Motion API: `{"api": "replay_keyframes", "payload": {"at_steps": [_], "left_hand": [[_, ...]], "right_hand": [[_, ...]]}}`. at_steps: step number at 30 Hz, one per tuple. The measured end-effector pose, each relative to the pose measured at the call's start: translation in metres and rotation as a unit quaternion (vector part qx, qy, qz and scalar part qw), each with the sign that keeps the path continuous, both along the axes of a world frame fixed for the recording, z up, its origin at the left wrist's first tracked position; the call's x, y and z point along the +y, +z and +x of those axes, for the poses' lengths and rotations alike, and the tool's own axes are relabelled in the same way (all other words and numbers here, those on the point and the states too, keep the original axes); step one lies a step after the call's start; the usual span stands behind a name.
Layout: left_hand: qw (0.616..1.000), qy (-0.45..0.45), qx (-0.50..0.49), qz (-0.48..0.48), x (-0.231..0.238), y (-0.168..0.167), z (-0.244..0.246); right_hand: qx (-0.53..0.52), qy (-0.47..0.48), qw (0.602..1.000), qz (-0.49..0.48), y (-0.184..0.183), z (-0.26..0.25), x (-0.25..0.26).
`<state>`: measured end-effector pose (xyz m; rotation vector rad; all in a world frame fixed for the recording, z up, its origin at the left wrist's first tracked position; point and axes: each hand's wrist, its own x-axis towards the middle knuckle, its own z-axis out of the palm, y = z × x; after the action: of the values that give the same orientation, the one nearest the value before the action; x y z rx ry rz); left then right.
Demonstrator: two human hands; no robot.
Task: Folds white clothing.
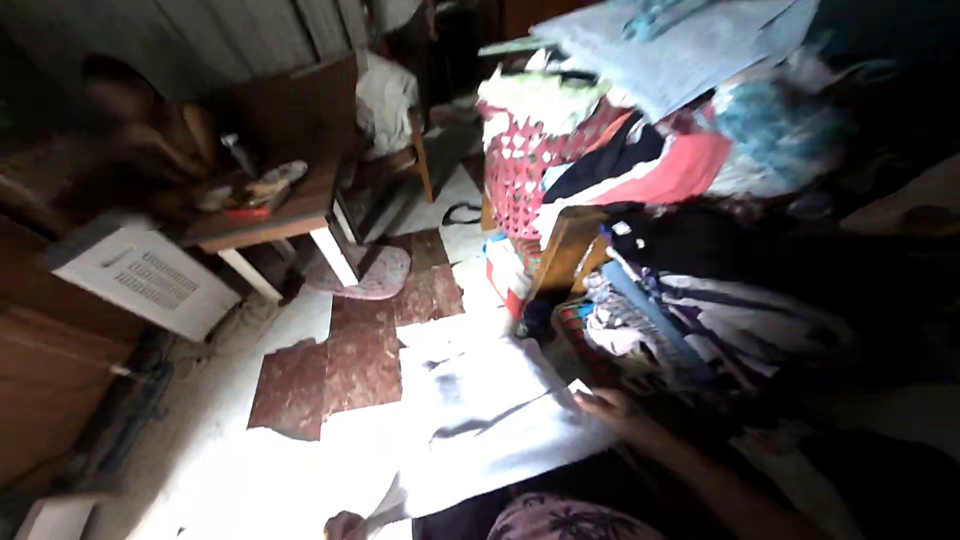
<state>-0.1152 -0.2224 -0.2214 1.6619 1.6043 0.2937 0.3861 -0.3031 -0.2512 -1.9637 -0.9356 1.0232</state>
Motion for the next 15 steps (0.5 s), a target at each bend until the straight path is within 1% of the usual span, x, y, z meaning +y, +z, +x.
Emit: {"api": "replay_keyframes", "payload": {"at_steps": [2, 3, 5, 6, 7, 8, 10, 12, 15], "left_hand": [[0.999, 0.005, -0.027, 0.021, 0.001, 0.000, 0.026], [0.997, 0.026, -0.067, 0.019, 0.001, 0.005, 0.045], [0.982, 0.056, -0.178, -0.001, 0.003, 0.013, 0.083], [0.976, 0.052, -0.213, -0.006, 0.005, 0.014, 0.097], [0.974, 0.037, -0.224, -0.008, 0.007, 0.013, 0.107], [0.976, 0.025, -0.216, -0.006, 0.009, 0.012, 0.116], [0.987, 0.019, -0.162, 0.003, 0.012, 0.016, 0.132], [0.992, 0.006, -0.122, 0.032, 0.012, 0.021, 0.141], [0.984, -0.006, -0.145, 0.106, 0.009, 0.015, 0.148]], "right_hand": [[0.013, -0.022, 1.000, 0.006, -0.002, -0.006, 0.000], [0.025, -0.039, 0.999, 0.002, 0.000, -0.009, 0.000], [0.046, -0.069, 0.997, -0.009, 0.004, -0.014, 0.000], [0.050, -0.078, 0.996, -0.009, 0.007, -0.018, -0.001], [0.051, -0.084, 0.995, -0.008, 0.010, -0.020, -0.001], [0.049, -0.088, 0.995, -0.008, 0.013, -0.021, -0.001], [0.030, -0.107, 0.994, 0.003, 0.014, -0.021, -0.001], [0.002, -0.122, 0.992, 0.032, 0.013, -0.023, -0.004], [-0.018, -0.130, 0.989, 0.071, 0.015, -0.025, -0.009]]}}
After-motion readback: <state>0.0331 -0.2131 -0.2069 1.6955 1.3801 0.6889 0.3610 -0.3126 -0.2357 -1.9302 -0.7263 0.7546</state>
